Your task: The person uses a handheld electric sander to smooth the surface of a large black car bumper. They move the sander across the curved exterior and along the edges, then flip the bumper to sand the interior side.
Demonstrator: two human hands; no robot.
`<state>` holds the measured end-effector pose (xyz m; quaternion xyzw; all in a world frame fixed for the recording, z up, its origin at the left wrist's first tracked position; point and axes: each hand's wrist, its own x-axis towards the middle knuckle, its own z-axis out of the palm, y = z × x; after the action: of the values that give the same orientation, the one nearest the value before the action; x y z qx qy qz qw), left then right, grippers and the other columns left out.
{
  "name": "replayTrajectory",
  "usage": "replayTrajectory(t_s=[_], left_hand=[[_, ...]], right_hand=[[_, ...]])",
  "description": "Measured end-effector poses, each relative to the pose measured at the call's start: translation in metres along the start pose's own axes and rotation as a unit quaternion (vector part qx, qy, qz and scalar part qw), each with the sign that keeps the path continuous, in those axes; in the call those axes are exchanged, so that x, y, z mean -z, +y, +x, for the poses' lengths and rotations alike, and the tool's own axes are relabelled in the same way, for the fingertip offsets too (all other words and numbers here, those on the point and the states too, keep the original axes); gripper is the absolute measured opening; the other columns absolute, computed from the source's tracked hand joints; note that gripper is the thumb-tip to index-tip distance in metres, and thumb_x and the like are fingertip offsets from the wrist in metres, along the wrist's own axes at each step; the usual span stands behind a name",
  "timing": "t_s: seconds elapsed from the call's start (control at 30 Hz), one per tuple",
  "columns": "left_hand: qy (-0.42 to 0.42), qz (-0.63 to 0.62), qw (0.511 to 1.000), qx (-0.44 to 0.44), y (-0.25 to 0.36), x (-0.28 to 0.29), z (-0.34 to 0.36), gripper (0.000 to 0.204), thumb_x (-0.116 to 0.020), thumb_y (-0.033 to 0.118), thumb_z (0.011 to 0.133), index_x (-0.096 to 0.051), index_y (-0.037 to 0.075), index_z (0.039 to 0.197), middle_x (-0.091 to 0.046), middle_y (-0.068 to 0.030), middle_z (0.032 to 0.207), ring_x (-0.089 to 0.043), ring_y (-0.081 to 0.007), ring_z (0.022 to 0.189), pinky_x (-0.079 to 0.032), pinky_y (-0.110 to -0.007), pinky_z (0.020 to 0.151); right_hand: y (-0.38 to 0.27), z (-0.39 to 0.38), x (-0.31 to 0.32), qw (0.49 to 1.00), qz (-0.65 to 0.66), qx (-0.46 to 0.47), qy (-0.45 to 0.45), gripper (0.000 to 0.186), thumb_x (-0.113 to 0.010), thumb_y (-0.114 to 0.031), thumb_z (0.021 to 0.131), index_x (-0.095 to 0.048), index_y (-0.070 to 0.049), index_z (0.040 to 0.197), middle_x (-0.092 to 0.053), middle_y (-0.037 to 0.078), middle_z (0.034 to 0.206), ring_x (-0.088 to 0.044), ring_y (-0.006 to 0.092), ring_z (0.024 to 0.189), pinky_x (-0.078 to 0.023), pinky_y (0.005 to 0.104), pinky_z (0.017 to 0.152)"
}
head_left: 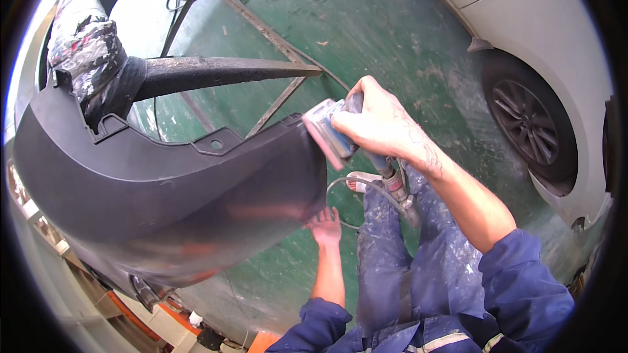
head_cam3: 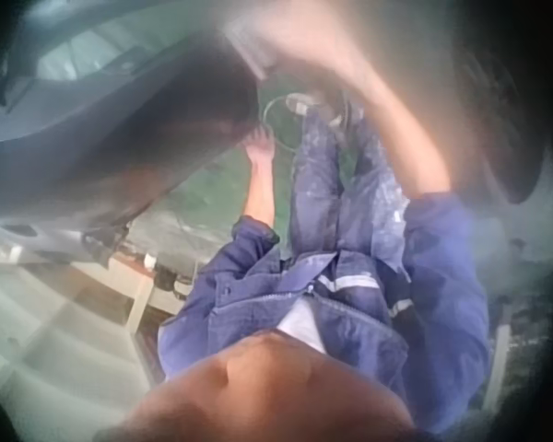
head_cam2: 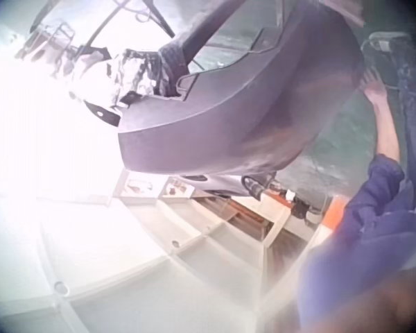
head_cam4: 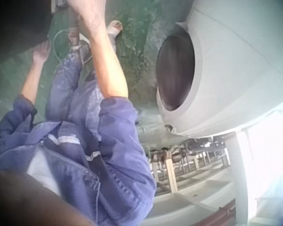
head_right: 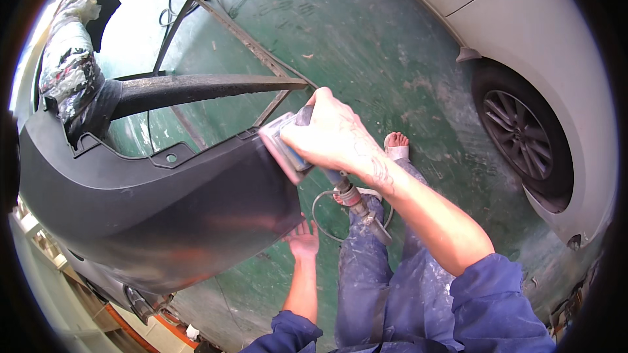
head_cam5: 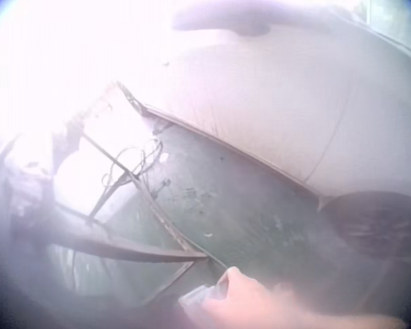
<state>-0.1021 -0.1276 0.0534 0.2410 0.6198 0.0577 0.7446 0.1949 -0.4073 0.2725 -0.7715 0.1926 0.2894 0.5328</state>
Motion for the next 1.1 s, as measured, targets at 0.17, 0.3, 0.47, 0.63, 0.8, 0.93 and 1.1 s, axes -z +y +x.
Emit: replayTrajectory(t_s=[0.17, 0.3, 0.47, 0.63, 0.8, 0.93, 1.1], left_hand=[[-0.014, 0.001, 1.0, 0.003, 0.004, 0.003, 0.0, 0.082, -0.012, 0.077, 0.103, -0.047, 0.02, 0.15, -0.05, -0.0019, 0.16, -0.04, -0.0203, 0.151, -0.036, -0.054, 0.12], [-0.011, -0.011, 1.0, 0.007, 0.005, 0.002, 0.005, 0.081, -0.012, 0.077, 0.103, -0.048, 0.02, 0.148, -0.052, -0.0022, 0.157, -0.041, -0.0204, 0.15, -0.036, -0.054, 0.12], [-0.028, -0.026, 0.999, 0.017, 0.004, 0.01, 0.01, 0.081, -0.014, 0.078, 0.102, -0.051, 0.021, 0.146, -0.057, -0.0018, 0.152, -0.047, -0.0198, 0.144, -0.037, -0.054, 0.119], [0.0, -0.022, 1.0, 0.012, 0.004, -0.002, 0.002, 0.082, -0.014, 0.08, 0.101, -0.051, 0.022, 0.147, -0.057, -0.0015, 0.151, -0.045, -0.0201, 0.144, -0.038, -0.053, 0.118], [0.008, -0.003, 1.0, 0.006, 0.01, -0.006, -0.006, 0.082, -0.014, 0.079, 0.101, -0.05, 0.021, 0.147, -0.056, -0.0017, 0.152, -0.046, -0.0207, 0.143, -0.04, -0.053, 0.116], [0.01, 0.002, 1.0, 0.008, 0.018, -0.004, -0.004, 0.079, -0.015, 0.078, 0.103, -0.05, 0.021, 0.146, -0.056, -0.0019, 0.151, -0.048, -0.0202, 0.141, -0.04, -0.052, 0.116], [0.01, 0.015, 1.0, 0.009, 0.031, -0.007, 0.002, 0.073, -0.022, 0.075, 0.105, -0.05, 0.021, 0.145, -0.056, -0.0012, 0.151, -0.048, -0.0199, 0.14, -0.038, -0.052, 0.117]], right_hand=[[0.003, -0.009, -0.005, 0.999, -0.005, 0.017, -0.034, 0.059, -0.073, -0.038, 0.078, -0.06, 0.002, 0.12, -0.071, 0.023, 0.11, -0.07, 0.0333, 0.106, -0.054, 0.0421, 0.095], [0.0, -0.023, -0.001, 0.995, 0.008, 0.027, -0.095, 0.057, -0.073, -0.034, 0.079, -0.058, 0.004, 0.118, -0.068, 0.028, 0.115, -0.068, 0.0395, 0.113, -0.052, 0.0447, 0.1], [0.031, -0.044, 0.008, 0.982, 0.075, 0.171, -0.034, 0.048, -0.081, -0.025, 0.078, -0.057, -0.002, 0.112, -0.064, 0.019, 0.103, -0.067, 0.0337, 0.097, -0.054, 0.0423, 0.087], [0.047, -0.011, 0.004, 0.918, 0.035, 0.395, -0.018, 0.048, -0.081, -0.016, 0.076, -0.055, 0.0, 0.113, -0.057, 0.017, 0.098, -0.064, 0.0323, 0.088, -0.052, 0.0416, 0.079], [0.032, 0.016, 0.003, 0.89, 0.012, 0.454, -0.048, 0.046, -0.079, -0.016, 0.073, -0.055, 0.0, 0.108, -0.053, 0.018, 0.095, -0.06, 0.036, 0.085, -0.049, 0.0441, 0.074], [0.023, 0.031, -0.001, 0.864, 0.017, 0.497, -0.077, 0.047, -0.079, -0.019, 0.07, -0.055, -0.001, 0.107, -0.053, 0.016, 0.093, -0.056, 0.0336, 0.082, -0.048, 0.0435, 0.072], [0.017, 0.055, -0.004, 0.858, -0.006, 0.504, -0.099, 0.046, -0.078, -0.018, 0.069, -0.055, -0.001, 0.105, -0.053, 0.016, 0.092, -0.056, 0.034, 0.081, -0.048, 0.0441, 0.071]])
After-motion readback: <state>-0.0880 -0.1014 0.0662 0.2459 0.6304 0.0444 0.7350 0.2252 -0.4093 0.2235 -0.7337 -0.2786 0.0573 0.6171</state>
